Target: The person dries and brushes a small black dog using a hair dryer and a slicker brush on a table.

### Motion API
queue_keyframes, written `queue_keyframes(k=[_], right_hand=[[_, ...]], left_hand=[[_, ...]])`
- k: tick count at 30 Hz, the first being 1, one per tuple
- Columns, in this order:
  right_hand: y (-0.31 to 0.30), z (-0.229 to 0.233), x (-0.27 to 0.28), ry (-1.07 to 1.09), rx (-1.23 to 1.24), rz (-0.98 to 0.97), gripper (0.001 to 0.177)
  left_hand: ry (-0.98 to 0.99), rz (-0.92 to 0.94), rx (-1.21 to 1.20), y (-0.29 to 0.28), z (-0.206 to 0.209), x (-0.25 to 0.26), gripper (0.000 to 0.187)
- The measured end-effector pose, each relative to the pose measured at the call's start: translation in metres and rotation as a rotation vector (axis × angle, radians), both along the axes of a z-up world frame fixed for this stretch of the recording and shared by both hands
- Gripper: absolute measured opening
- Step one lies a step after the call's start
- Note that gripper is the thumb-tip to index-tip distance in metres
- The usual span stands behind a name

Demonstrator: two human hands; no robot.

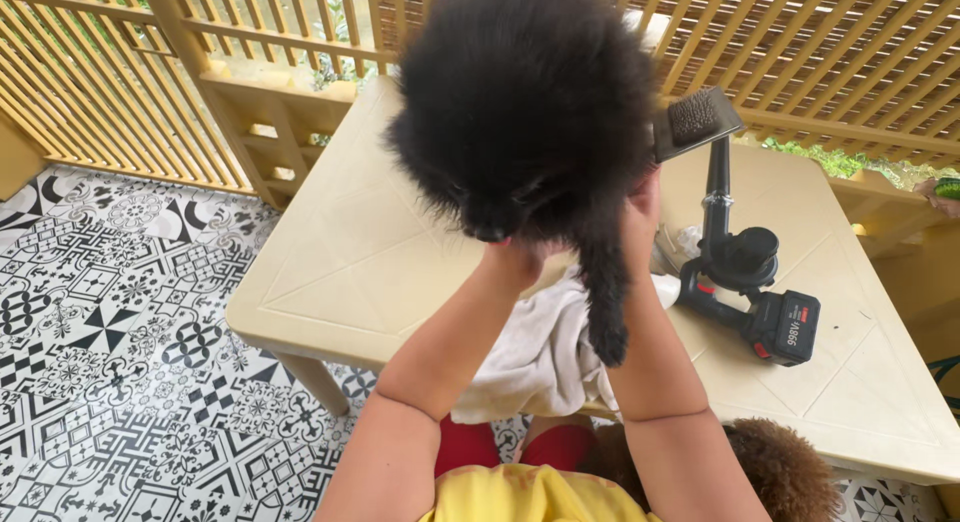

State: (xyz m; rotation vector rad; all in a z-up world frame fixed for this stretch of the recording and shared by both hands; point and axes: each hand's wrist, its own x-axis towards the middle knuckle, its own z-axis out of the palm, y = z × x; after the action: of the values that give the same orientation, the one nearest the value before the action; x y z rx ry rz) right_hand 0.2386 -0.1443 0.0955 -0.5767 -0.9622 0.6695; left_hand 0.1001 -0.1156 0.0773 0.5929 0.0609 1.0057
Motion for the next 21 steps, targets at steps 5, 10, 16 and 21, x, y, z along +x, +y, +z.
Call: queue_keyframes(k=[5,10,16,21], right_hand=[[0.011,-0.026,0.008,0.091,0.090,0.058,0.049],[-0.001,-0.009,0.004,0.206,0.106,0.204,0.044],[-0.023,0.002,0.019,-0.061,0.100,-0.051,0.036],[0.001,-0.065,0.027,-0.313,0.025,-0.288,0.038]], left_hand=[[0.121,0.341,0.786,-0.005,0.011,0.000,0.084],[0.718,1.027,1.179,0.042,-0.001,-0.021,0.043],[0.474,0.836,0.928,0.079,-0.008,0.020,0.042],[0.489,0.898,0.912,0.089,-0.004,0.014,0.042]])
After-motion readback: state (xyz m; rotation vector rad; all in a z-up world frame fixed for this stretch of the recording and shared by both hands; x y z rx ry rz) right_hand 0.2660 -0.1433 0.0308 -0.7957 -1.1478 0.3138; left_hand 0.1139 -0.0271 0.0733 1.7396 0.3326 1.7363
